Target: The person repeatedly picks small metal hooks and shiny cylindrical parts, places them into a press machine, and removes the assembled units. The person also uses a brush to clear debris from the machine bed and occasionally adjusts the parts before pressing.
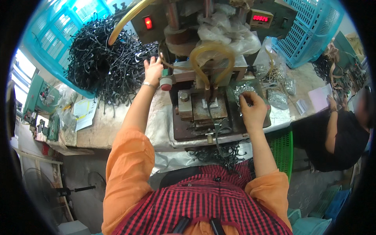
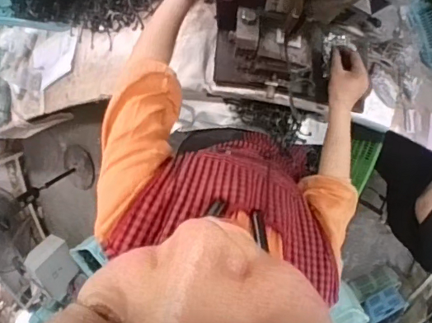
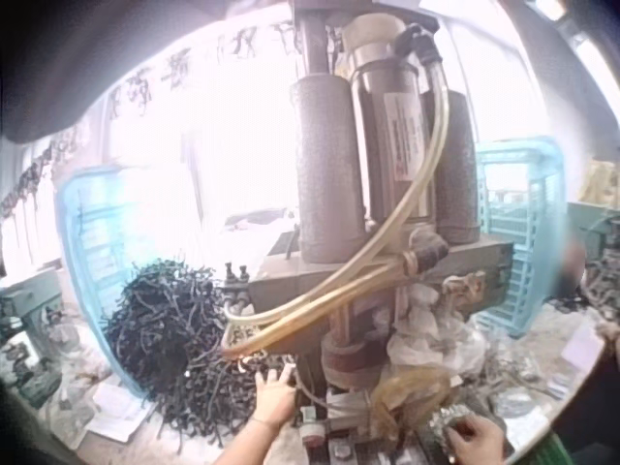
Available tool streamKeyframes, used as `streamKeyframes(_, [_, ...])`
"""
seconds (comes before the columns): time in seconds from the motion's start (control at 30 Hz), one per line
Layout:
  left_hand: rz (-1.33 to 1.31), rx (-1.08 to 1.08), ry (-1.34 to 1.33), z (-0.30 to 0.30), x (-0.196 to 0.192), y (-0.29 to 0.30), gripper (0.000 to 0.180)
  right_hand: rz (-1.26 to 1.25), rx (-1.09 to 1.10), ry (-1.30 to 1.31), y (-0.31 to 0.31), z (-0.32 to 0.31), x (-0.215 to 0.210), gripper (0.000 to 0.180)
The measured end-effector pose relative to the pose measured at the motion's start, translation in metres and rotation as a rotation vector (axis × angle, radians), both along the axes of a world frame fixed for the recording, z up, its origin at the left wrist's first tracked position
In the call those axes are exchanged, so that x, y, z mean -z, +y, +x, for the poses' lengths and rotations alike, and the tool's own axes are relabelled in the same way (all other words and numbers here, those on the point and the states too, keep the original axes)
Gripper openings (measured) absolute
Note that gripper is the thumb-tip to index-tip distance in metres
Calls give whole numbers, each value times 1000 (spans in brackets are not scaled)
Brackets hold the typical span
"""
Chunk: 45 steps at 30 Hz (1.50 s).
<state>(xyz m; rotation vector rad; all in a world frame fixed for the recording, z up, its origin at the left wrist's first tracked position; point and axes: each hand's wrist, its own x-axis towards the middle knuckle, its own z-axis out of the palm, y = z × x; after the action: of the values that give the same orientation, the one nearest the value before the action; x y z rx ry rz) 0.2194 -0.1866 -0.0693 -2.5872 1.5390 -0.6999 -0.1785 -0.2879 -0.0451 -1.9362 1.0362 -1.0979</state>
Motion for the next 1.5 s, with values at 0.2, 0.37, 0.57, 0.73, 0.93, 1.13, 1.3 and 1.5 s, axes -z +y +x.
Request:
streamKeyframes(0.2, [110, 209, -23, -7, -9, 63, 18, 19, 102, -31, 0, -45, 18, 15])
streamKeyframes(0.37, [43, 429, 19, -18, -34, 159, 19, 114, -127, -101, 31, -44, -39, 15])
streamKeyframes(0.57, [-411, 403, 128, -7, -82, 158, 16, 123, -384, -325, 40, 18, -72, 32])
streamKeyframes(0.73, [-660, 308, 170, 68, -165, 125, 19, 239, -429, -366, 43, 28, -66, 50])
streamKeyframes(0.93, [-382, 371, 216, 90, -143, 101, 23, 486, -470, -552, 67, 35, -85, 53])
streamKeyframes(1.13, [-829, 287, 408, -33, -58, 98, 16, 186, -565, -316, 67, 4, -86, 52])
streamKeyframes(1.3, [-1475, 334, 919, -161, -66, 121, 8, -356, 110, 351, 28, -72, -28, 28])
streamKeyframes(1.5, [-695, 1140, 337, -256, -113, 103, 21, -488, 151, 342, 9, -65, 28, 22])
